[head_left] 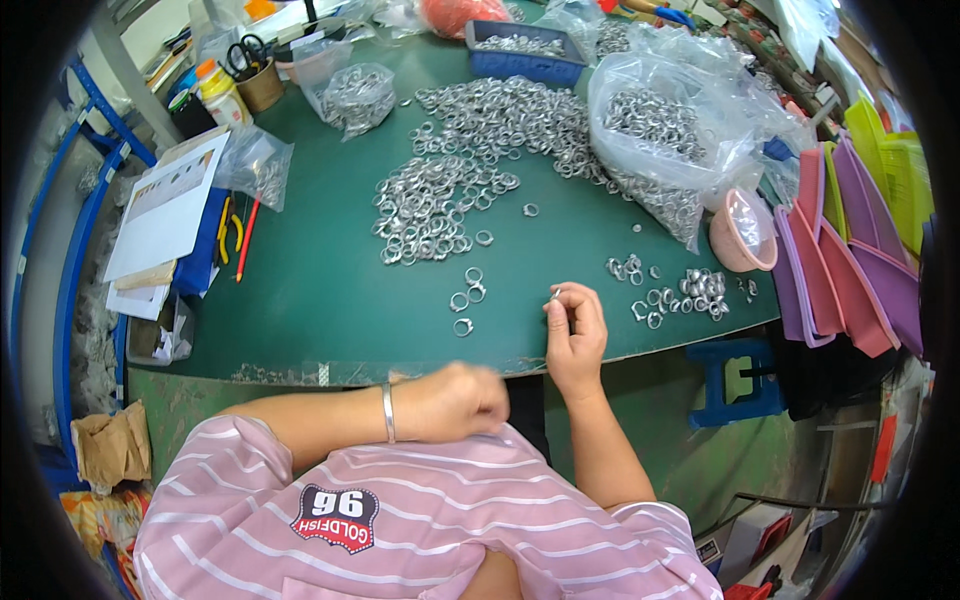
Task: The person sorts metal rings with keychain clips by hand, picking them from a large pile on a green table and placing specific groups into separate bags or containers.
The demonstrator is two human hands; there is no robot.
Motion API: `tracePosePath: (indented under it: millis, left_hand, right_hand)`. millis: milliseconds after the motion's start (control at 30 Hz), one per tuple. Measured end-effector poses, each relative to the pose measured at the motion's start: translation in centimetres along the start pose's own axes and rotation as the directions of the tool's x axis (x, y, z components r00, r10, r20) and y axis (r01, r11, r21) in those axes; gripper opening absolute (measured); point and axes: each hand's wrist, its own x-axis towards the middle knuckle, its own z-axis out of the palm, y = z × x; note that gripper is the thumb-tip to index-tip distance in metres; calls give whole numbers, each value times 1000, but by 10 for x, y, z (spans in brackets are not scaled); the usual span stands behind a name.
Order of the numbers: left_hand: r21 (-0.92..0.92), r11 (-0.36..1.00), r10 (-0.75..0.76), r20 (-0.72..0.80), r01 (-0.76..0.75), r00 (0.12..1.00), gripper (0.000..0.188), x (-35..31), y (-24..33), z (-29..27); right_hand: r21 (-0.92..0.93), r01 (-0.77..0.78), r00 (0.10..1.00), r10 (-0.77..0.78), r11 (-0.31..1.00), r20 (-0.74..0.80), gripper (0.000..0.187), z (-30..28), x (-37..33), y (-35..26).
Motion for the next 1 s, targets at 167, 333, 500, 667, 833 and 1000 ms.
tracePosePath:
  millis: [167, 333, 500, 667, 833, 1000]
  left_hand:
    - [-288, 946, -22, -517, -149, 856, 15, 145, 18, -89]
    - [-224, 974, -111, -604, -34, 789, 54, 236, 5, -146]
    - [294, 951, 218, -410, -98, 886, 26, 156, -21, -110]
    - [107, 993, -10, -396, 57, 918, 15, 64, -25, -69]
    - [397, 904, 182, -690, 156, 701, 11, -9, -47, -114]
    - [358, 560, 194, -933, 747, 303, 11, -110, -80, -264]
  right_hand:
    - [54, -59, 997, 61, 997, -50, 17, 1, -4, 4]
    - [101, -64, 996, 71, 993, -61, 22, 3, -1, 2]
    - [34, -84, 996, 84, 996, -16, 18, 2, 0, 9]
    - [541, -253, 965, 245, 802, 89, 14, 28, 6, -16]
    - [429, -260, 936, 117, 865, 332, 20, 58, 16, -48]
    - [227, -168, 927, 75, 959, 367, 11, 48, 24, -36]
